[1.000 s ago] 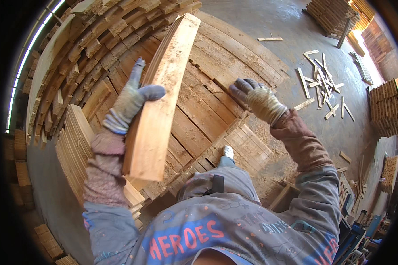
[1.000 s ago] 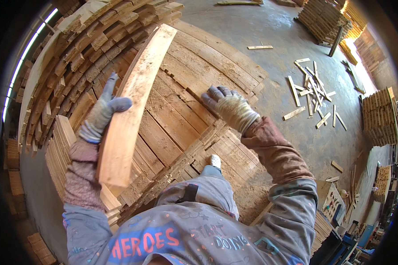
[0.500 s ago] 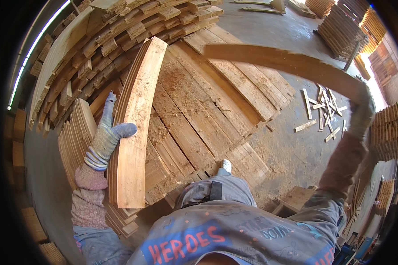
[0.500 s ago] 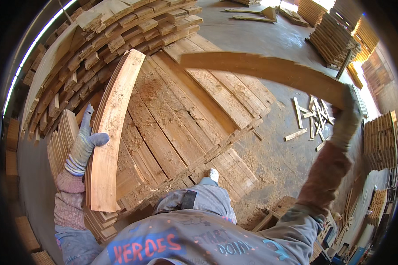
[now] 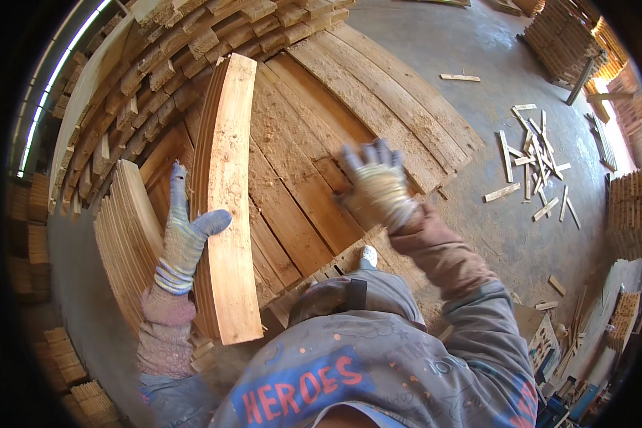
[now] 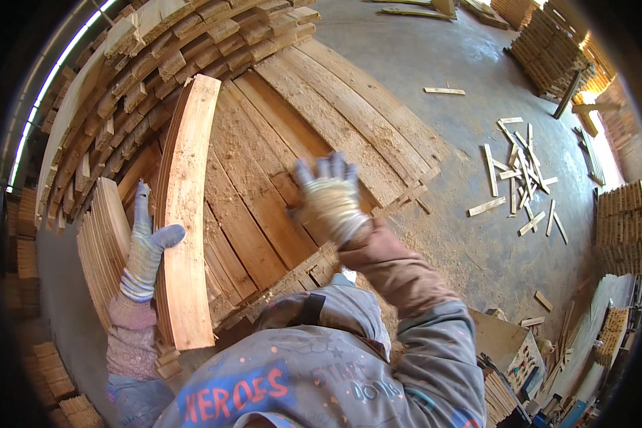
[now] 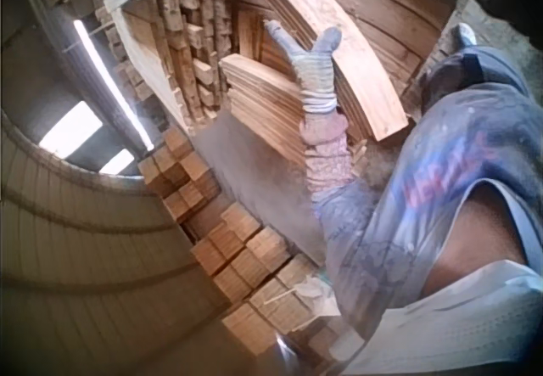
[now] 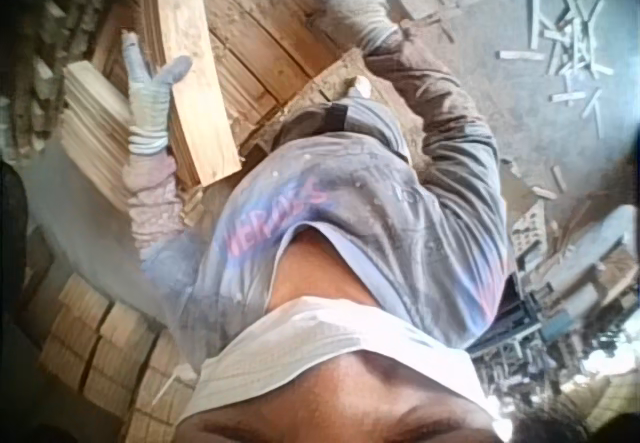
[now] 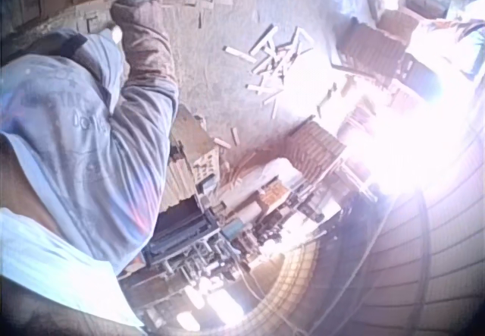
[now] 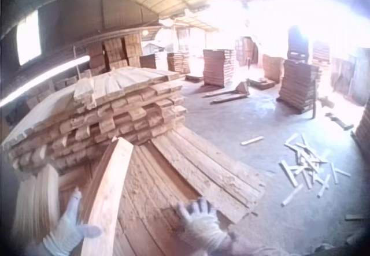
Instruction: The person picks up wooden planks from a large stack and places them onto a conveyor belt. The person repeats this action multiple times, moving planks from the stack to the conveyor.
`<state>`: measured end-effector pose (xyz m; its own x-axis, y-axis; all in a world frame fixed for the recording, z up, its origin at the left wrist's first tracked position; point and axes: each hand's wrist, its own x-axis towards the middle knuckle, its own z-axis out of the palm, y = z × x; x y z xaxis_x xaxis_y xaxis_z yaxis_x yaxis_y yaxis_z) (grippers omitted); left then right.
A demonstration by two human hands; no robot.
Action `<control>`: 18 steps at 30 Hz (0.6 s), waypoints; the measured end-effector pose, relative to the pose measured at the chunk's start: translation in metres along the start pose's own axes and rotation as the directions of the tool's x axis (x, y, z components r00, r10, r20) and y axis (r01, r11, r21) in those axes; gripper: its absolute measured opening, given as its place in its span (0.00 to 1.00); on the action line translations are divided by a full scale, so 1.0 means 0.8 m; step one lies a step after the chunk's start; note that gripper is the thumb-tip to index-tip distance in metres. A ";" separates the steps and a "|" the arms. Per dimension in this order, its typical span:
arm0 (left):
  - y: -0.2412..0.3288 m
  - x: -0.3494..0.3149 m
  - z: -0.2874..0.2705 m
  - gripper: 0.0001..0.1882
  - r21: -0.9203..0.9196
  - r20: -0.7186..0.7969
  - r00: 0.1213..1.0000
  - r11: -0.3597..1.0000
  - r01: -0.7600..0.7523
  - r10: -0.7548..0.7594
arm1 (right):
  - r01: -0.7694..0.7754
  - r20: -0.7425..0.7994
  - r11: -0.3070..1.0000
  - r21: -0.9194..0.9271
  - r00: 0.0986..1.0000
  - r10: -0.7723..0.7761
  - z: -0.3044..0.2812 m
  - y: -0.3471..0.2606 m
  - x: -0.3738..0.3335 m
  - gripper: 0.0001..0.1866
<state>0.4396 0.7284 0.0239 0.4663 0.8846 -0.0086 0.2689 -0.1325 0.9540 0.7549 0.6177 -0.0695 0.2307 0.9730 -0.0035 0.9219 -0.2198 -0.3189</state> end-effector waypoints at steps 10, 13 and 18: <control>0.012 -0.019 0.005 0.58 0.071 -0.078 0.996 0.996 0.059 -0.053 | -0.350 0.344 0.100 0.932 0.936 0.072 -0.092 0.088 0.000 0.22; 0.016 -0.026 0.010 0.57 -0.008 -0.111 0.986 0.992 0.126 -0.126 | -0.105 -0.007 0.377 0.920 0.959 0.282 -0.105 0.306 -0.055 0.27; 0.005 -0.021 0.017 0.55 0.160 -0.145 0.989 0.986 0.043 -0.019 | -0.024 -0.618 0.637 0.770 0.220 0.755 -0.229 0.481 -0.066 0.29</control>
<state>0.4440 0.7070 0.0236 0.3337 0.9425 0.0167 0.4198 -0.1645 0.8926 1.1545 0.4686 -0.0184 0.9390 0.0044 0.3439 0.3423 -0.1091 -0.9332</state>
